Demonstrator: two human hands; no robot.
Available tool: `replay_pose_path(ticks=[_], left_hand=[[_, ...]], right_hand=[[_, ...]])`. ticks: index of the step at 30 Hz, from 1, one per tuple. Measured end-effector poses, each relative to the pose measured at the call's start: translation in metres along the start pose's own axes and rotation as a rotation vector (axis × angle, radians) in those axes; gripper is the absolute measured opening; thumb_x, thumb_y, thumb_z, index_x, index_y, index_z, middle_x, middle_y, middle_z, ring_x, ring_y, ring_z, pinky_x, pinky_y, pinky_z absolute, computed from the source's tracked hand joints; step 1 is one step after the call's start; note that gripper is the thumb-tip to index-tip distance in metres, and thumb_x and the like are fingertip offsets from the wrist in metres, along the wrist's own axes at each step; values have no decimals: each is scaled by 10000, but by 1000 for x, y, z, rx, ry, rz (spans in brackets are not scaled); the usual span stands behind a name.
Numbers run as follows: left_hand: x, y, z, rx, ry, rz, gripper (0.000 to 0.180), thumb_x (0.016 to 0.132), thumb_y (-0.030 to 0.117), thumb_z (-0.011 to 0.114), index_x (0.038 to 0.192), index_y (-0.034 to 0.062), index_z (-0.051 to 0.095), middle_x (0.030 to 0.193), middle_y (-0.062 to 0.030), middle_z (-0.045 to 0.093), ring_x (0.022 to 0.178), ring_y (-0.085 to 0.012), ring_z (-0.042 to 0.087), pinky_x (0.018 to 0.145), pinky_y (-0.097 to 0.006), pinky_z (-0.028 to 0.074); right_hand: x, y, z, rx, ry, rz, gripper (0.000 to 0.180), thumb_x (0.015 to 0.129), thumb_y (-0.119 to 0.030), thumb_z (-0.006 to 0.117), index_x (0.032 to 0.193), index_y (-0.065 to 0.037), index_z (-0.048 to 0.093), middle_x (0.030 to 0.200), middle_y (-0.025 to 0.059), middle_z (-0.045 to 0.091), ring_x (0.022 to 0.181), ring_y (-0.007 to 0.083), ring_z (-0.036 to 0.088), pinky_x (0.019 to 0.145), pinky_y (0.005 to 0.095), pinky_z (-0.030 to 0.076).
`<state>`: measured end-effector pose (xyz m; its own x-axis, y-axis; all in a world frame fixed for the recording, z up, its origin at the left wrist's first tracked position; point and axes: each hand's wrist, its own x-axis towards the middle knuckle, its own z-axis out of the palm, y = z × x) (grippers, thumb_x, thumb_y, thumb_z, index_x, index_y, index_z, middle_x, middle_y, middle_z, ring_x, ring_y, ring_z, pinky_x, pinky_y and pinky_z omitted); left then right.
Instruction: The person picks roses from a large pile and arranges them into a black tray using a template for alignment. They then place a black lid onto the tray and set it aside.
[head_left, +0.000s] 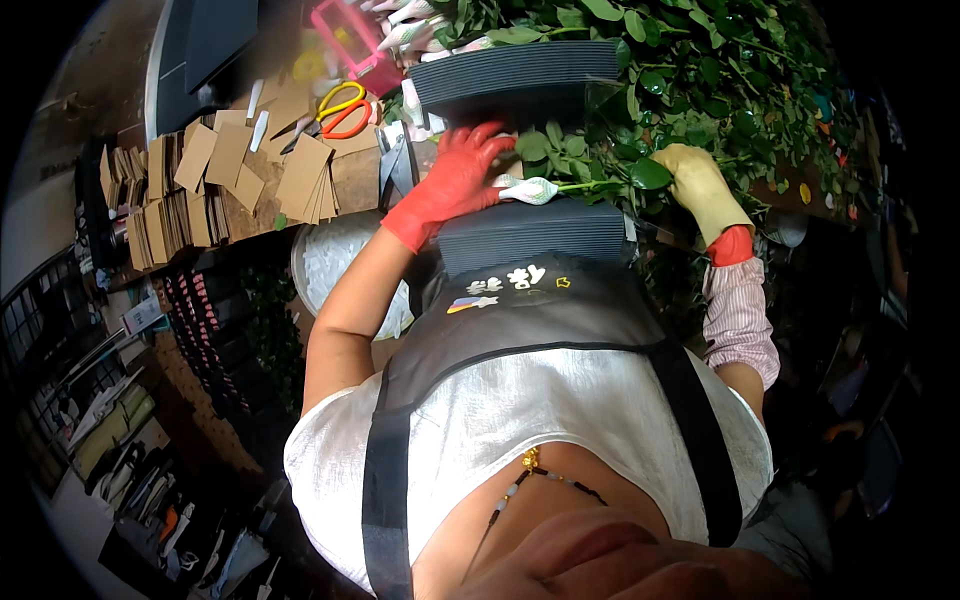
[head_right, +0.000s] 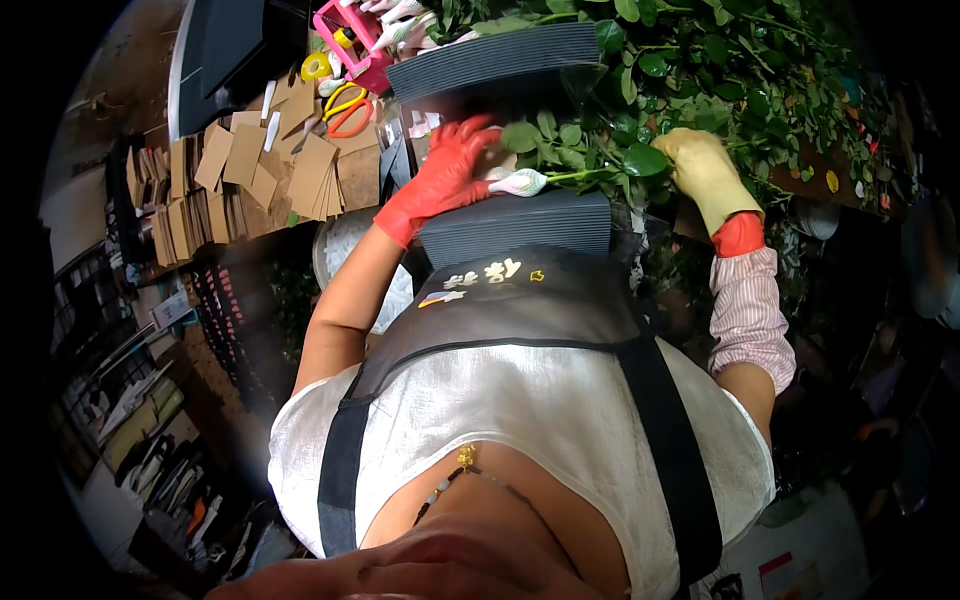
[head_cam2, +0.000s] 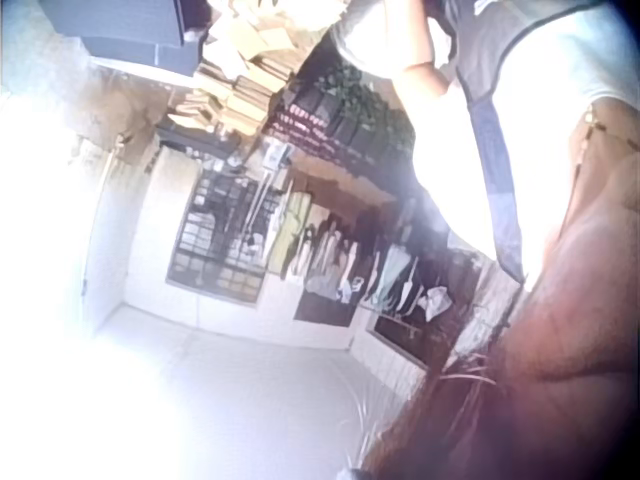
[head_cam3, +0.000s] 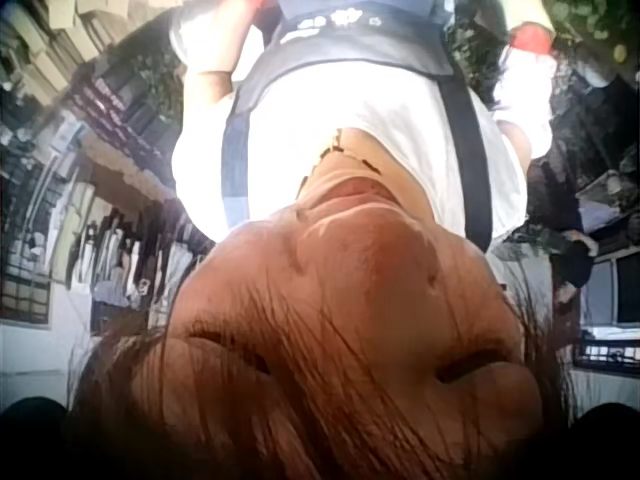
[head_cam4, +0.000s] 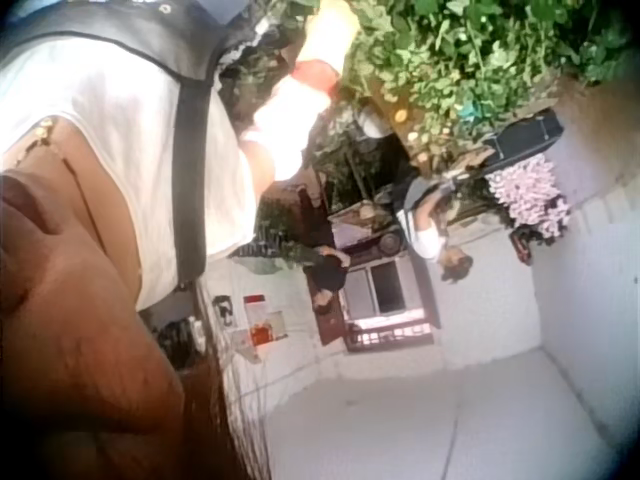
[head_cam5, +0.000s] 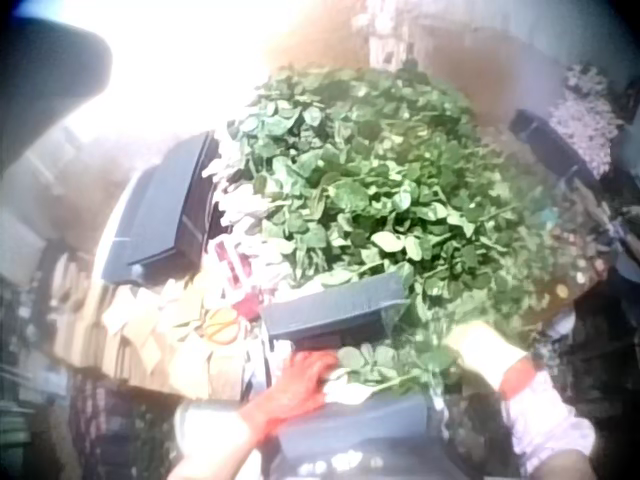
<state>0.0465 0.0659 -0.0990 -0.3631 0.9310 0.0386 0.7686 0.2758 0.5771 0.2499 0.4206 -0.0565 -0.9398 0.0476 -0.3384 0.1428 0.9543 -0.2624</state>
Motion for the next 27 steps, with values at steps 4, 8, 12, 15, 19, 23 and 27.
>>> replay_pose_path(ticks=[4, 8, 12, 15, 19, 23, 27], left_hand=[[0, -3, -7, -219, -149, -26, 595, 746, 182, 868, 1298, 111, 657, 1302, -97, 680, 1211, -344, 561, 1037, -447, 470], [-2, -1, -4, -297, -84, 17, 572, 773, 212, 866, 1301, 103, 673, 1241, -120, 706, 1142, -362, 590, 998, -429, 505], [-4, -12, -3, -398, -75, 18, 449, 862, 268, 808, 1264, 94, 708, 1195, -120, 722, 1033, -360, 635, 989, -441, 508], [-11, -23, 22, -613, -131, -452, 359, 925, 212, 749, 1250, 62, 719, 1164, -123, 747, 1055, -280, 691, 926, -410, 540], [-5, -3, 8, -654, 144, -288, 806, 892, 119, 837, 1577, 63, 417, 1274, -61, 666, 1099, -122, 634, 873, -272, 554], [-6, -10, 18, -861, 17, -474, 586, 878, 100, 816, 1435, 144, 638, 1297, -95, 647, 1128, -198, 638, 990, -333, 524], [-11, -7, 20, -711, 87, -373, 546, 905, 103, 796, 1428, 144, 646, 1320, -121, 630, 1175, -240, 642, 1004, -345, 527]], right_hand=[[-3, 4, 12, 141, -83, 83, 415, 781, 17, 730, 1173, -120, 725, 1179, 176, 725, 1090, 361, 702, 924, 415, 566], [-20, -7, -45, 531, -73, 252, 443, 859, 33, 692, 1291, -67, 680, 1299, 134, 694, 1248, 287, 645, 1054, 332, 498], [-28, -35, -76, 389, 345, 22, 341, 876, 32, 629, 1205, -23, 701, 1244, 145, 707, 1200, 306, 655, 1038, 353, 505], [0, -36, -42, 375, 270, -218, 359, 867, 9, 660, 1218, -51, 711, 1197, 160, 722, 1127, 341, 676, 986, 408, 538], [35, -37, 11, 18, 126, -12, 371, 860, -5, 664, 1207, -112, 736, 1080, 174, 744, 1015, 376, 711, 868, 458, 585], [36, -26, 21, -62, 26, -46, 356, 875, -132, 724, 1229, -166, 746, 1105, 157, 750, 1011, 381, 712, 888, 458, 581], [40, 0, -43, 126, 418, -58, 272, 958, -199, 681, 1217, -139, 739, 1070, 140, 754, 1028, 366, 706, 898, 462, 578]])
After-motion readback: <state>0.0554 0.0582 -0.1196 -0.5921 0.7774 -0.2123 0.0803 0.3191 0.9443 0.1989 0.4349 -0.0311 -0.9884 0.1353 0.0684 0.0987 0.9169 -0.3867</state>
